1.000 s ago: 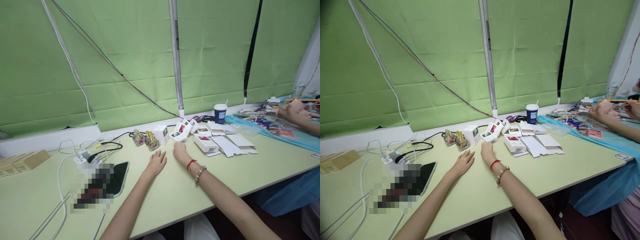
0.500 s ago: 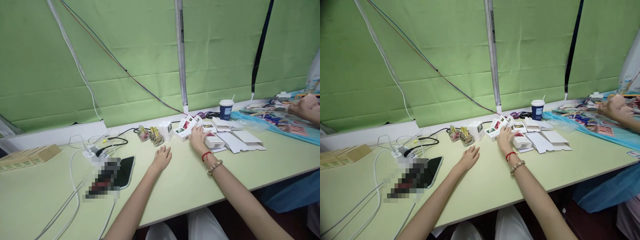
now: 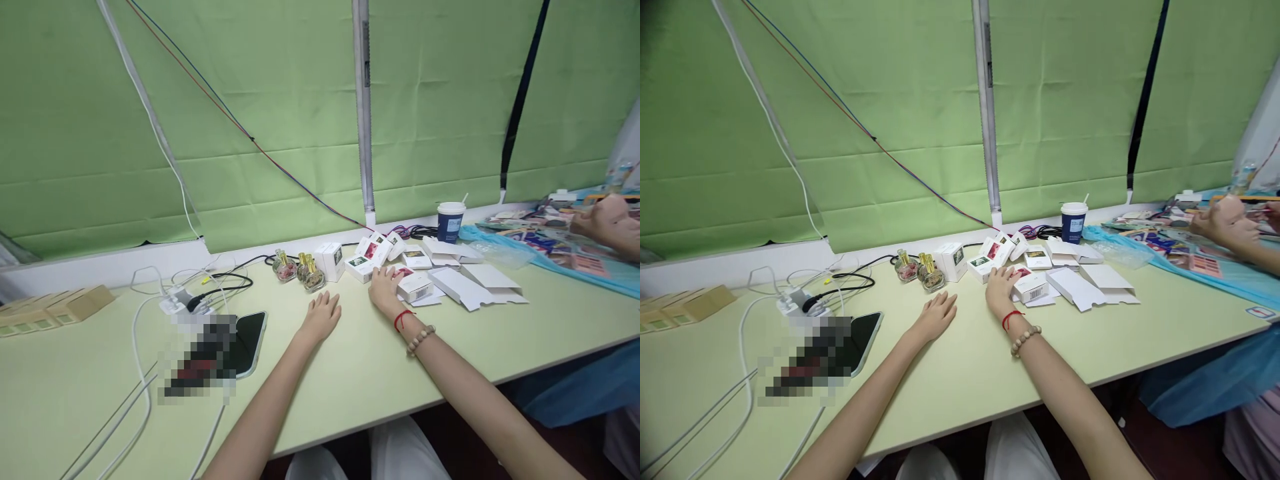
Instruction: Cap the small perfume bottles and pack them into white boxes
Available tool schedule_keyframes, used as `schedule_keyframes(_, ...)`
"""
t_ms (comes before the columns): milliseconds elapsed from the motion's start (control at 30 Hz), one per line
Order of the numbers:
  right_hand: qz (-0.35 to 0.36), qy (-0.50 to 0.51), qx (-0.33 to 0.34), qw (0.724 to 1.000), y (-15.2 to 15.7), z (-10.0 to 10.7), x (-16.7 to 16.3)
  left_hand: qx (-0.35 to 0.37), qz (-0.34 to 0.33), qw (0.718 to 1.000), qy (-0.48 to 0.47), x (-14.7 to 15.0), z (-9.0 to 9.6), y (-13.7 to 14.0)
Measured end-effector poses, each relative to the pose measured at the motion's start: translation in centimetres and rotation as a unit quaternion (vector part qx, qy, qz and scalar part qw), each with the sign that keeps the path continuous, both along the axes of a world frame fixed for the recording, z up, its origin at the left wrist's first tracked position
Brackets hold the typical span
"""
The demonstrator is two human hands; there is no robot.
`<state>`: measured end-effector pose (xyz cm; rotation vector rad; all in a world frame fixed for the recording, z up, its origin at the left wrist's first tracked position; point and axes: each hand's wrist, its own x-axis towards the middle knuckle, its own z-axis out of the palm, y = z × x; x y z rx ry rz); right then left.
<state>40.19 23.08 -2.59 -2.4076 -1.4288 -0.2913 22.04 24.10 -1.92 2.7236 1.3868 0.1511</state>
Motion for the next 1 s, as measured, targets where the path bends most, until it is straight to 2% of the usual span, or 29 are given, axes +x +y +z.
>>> schedule_keyframes(133,0.075,-0.019,0.020,0.997,0.3,-0.2,1.3,-0.003,0.005,1.000,0.005,0.0,0.1,-0.1)
schedule_keyframes(267,0.102,-0.006,0.033,0.994,0.5,0.1,3.1,-0.004,0.005,1.000,0.006,0.1,0.0,0.0)
schedule_keyframes(367,0.104,0.011,0.058,0.993,0.3,0.3,3.9,-0.009,0.007,1.000,0.007,0.1,0.0,0.1)
schedule_keyframes(533,0.049,0.011,0.089,0.995,-0.1,0.8,3.4,-0.010,0.008,1.000,0.012,0.2,0.3,0.0)
schedule_keyframes(667,0.042,-0.004,0.024,0.999,-0.2,0.9,1.8,-0.006,0.009,1.000,0.010,0.2,0.2,0.0)
schedule_keyframes(833,-0.030,0.050,-0.044,0.997,0.0,0.6,-0.2,-0.001,0.007,1.000,0.002,0.2,-0.1,0.2)
schedule_keyframes(1000,-0.073,0.087,-0.138,0.984,0.2,1.0,-1.3,-0.005,0.008,1.000,0.007,0.2,0.0,0.1)
